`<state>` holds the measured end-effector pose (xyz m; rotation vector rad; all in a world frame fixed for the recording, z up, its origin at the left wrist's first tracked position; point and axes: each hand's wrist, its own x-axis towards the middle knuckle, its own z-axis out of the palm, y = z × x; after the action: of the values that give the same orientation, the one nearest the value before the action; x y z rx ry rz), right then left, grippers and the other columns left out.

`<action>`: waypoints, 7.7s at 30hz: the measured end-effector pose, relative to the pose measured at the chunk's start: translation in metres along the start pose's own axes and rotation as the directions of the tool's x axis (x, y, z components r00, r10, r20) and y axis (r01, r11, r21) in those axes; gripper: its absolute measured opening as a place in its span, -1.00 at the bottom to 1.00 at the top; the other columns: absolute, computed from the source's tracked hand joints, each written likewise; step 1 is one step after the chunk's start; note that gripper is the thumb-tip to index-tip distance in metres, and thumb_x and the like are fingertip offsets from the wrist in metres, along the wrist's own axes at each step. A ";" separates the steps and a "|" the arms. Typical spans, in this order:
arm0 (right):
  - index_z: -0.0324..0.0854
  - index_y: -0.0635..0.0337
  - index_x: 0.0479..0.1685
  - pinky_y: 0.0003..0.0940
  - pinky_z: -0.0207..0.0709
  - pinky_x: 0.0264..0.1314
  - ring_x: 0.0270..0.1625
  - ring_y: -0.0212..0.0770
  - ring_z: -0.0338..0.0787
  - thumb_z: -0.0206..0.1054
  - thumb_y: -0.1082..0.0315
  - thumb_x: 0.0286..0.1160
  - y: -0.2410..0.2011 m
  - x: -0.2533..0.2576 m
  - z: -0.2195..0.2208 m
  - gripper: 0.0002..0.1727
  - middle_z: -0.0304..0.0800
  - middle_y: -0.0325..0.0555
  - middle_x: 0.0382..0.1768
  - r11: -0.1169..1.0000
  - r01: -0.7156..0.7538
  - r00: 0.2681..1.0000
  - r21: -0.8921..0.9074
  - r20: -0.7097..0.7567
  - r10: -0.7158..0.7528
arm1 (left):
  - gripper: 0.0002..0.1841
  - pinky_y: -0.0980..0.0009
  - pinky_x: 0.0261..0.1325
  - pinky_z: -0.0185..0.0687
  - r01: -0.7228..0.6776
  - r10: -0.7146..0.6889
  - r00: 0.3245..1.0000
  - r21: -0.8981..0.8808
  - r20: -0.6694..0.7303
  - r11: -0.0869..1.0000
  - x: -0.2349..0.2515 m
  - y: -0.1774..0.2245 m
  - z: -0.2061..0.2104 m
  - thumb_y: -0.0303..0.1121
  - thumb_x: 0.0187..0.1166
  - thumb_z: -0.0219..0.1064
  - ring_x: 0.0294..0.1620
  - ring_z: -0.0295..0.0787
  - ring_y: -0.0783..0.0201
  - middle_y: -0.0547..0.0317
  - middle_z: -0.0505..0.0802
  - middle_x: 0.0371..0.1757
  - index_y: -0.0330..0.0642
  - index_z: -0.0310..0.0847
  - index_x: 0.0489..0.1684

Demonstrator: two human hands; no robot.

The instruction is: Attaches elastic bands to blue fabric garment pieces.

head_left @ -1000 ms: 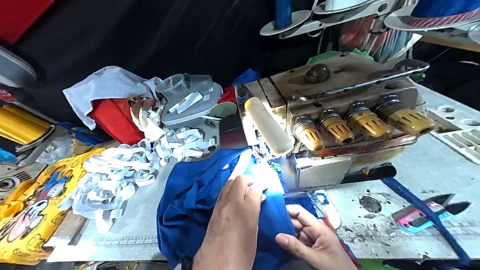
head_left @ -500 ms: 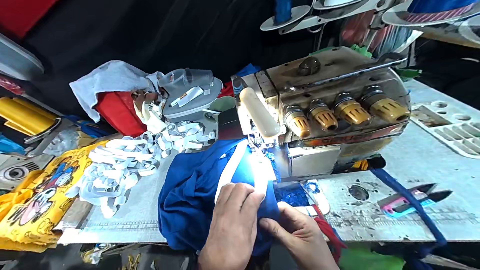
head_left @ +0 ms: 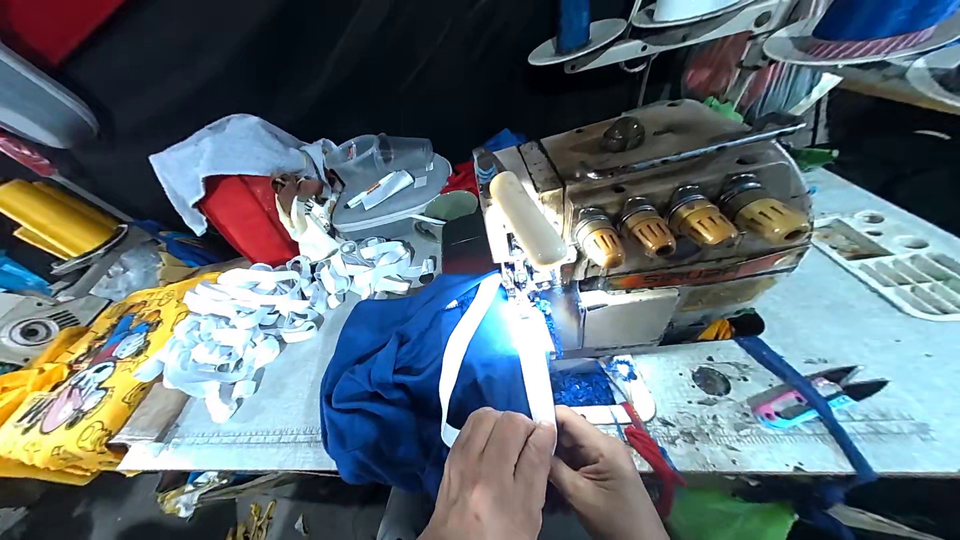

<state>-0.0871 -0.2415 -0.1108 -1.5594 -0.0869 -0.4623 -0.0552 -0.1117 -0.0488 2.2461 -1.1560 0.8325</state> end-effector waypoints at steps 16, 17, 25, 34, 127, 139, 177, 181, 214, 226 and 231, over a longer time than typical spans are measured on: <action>0.66 0.39 0.05 -0.63 0.76 0.04 -0.07 -0.58 0.87 0.45 0.43 0.47 0.008 -0.002 -0.005 -0.74 0.93 -0.22 -0.13 0.999 0.033 0.998 0.011 0.049 -0.033 | -0.82 0.71 -0.08 0.64 0.051 -0.073 0.992 -0.199 -0.105 0.979 0.046 -0.022 -0.014 -0.37 0.67 0.26 -0.20 0.73 0.51 0.22 0.78 -0.28 -0.17 0.75 -0.28; 0.66 0.38 0.04 -0.64 0.75 0.01 -0.10 -0.60 0.86 0.45 0.40 0.48 0.008 -0.002 -0.005 -0.74 0.92 -0.23 -0.15 1.000 0.029 0.998 0.005 0.051 -0.029 | -0.83 0.68 -0.04 0.66 0.038 -0.054 0.996 -0.198 -0.078 0.980 0.048 -0.020 -0.015 -0.39 0.67 0.26 -0.15 0.76 0.49 0.20 0.79 -0.26 -0.17 0.75 -0.28; 0.65 0.39 0.00 -0.63 0.73 0.02 -0.09 -0.62 0.84 0.42 0.48 0.47 0.006 -0.003 -0.006 -0.79 0.91 -0.23 -0.15 0.997 0.046 0.995 0.070 0.085 -0.052 | -0.87 0.42 0.51 0.56 -0.064 0.090 0.992 -0.257 0.092 0.964 -0.004 -0.020 -0.010 -0.56 0.68 0.22 0.28 0.80 0.15 -0.08 0.88 -0.07 -0.32 0.70 -0.21; 0.62 0.40 0.04 -0.56 0.77 0.07 -0.06 -0.56 0.87 0.38 0.51 0.52 0.004 -0.005 -0.010 -0.79 0.92 -0.19 -0.11 0.996 0.031 0.994 0.084 0.098 -0.039 | -0.85 0.53 0.32 0.71 0.174 -0.189 0.982 -0.466 0.014 0.867 0.016 -0.012 -0.019 -0.41 0.73 0.25 0.22 0.81 0.41 0.00 0.85 -0.03 -0.30 0.66 -0.17; 0.59 0.17 -0.06 -0.71 0.67 -0.21 -0.30 -0.72 0.75 0.30 0.59 0.45 0.002 0.005 -0.012 -0.82 0.84 -0.52 -0.29 0.970 0.004 0.992 0.243 0.120 -0.034 | -0.81 0.31 -0.44 0.71 0.238 -0.245 0.916 0.061 0.318 0.969 0.020 0.035 -0.026 -0.44 0.56 0.30 -0.49 0.80 0.06 -0.10 0.81 -0.41 -0.37 0.82 -0.25; 0.67 0.09 -0.26 -0.73 0.59 -0.40 -0.47 -0.72 0.67 0.23 0.57 0.50 -0.001 0.017 -0.012 -0.82 0.75 -0.59 -0.45 0.956 -0.103 0.993 0.275 0.085 0.083 | -0.87 0.37 -0.45 0.63 0.139 -0.165 0.963 0.132 0.212 0.981 0.024 0.021 -0.004 -0.50 0.45 0.36 -0.52 0.74 0.15 0.01 0.77 -0.47 -0.37 0.83 -0.29; 0.58 0.12 -0.33 -0.56 0.75 -0.29 -0.40 -0.49 0.80 0.30 0.60 0.35 -0.015 0.025 0.002 -0.86 0.78 -0.36 -0.44 0.879 -0.268 0.949 0.395 -0.051 0.312 | -0.77 0.41 0.38 0.48 0.276 -0.279 0.960 -0.135 0.000 0.952 -0.022 -0.040 -0.076 -0.20 0.64 0.36 0.31 0.59 0.28 -0.03 0.69 0.13 -0.18 0.64 0.00; 0.54 0.07 -0.38 -0.56 0.70 -0.30 -0.44 -0.51 0.76 0.27 0.55 0.35 -0.017 0.018 0.002 -0.86 0.75 -0.39 -0.51 0.792 -0.369 0.912 0.486 0.026 0.409 | -0.63 0.16 0.34 0.61 0.058 -0.023 0.982 -0.181 0.187 0.982 -0.003 -0.005 -0.025 -0.19 0.61 0.40 0.21 0.74 0.00 -0.12 0.81 0.13 -0.20 0.70 0.26; 0.69 0.16 -0.27 -0.73 0.62 -0.15 -0.21 -0.66 0.69 0.31 0.39 0.46 0.012 0.002 -0.012 -0.93 0.69 -0.38 -0.25 0.988 0.029 0.995 0.152 0.091 -0.044 | -0.88 0.34 0.27 0.71 -0.247 0.260 0.944 -0.089 0.202 0.965 0.038 -0.033 -0.010 -0.55 0.50 0.31 0.12 0.83 0.16 0.06 0.86 -0.15 -0.20 0.78 -0.29; 0.66 0.28 -0.05 -0.64 0.70 0.02 -0.11 -0.64 0.79 0.22 0.53 0.46 0.009 -0.003 -0.017 -0.82 0.84 -0.33 -0.17 0.984 0.030 0.988 0.177 0.141 -0.056 | -0.84 0.34 0.55 0.53 -0.252 0.270 0.961 -0.216 0.057 0.943 -0.014 -0.022 -0.007 -0.59 0.63 0.15 0.29 0.81 0.10 -0.10 0.90 0.02 -0.24 0.55 -0.37; 0.66 0.26 -0.03 -0.66 0.70 0.02 -0.10 -0.62 0.81 0.21 0.51 0.50 0.010 -0.001 -0.019 -0.82 0.86 -0.36 -0.17 0.977 -0.002 0.990 0.214 0.135 -0.027 | -0.85 0.33 0.51 0.57 -0.197 0.200 0.980 -0.151 0.006 0.969 -0.015 -0.018 0.009 -0.59 0.61 0.15 0.25 0.85 0.08 -0.12 0.92 0.00 -0.28 0.64 -0.32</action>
<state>-0.0894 -0.2600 -0.1207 -1.3780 -0.2453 -0.3426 -0.0444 -0.1000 -0.0684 2.0467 -1.4224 0.7711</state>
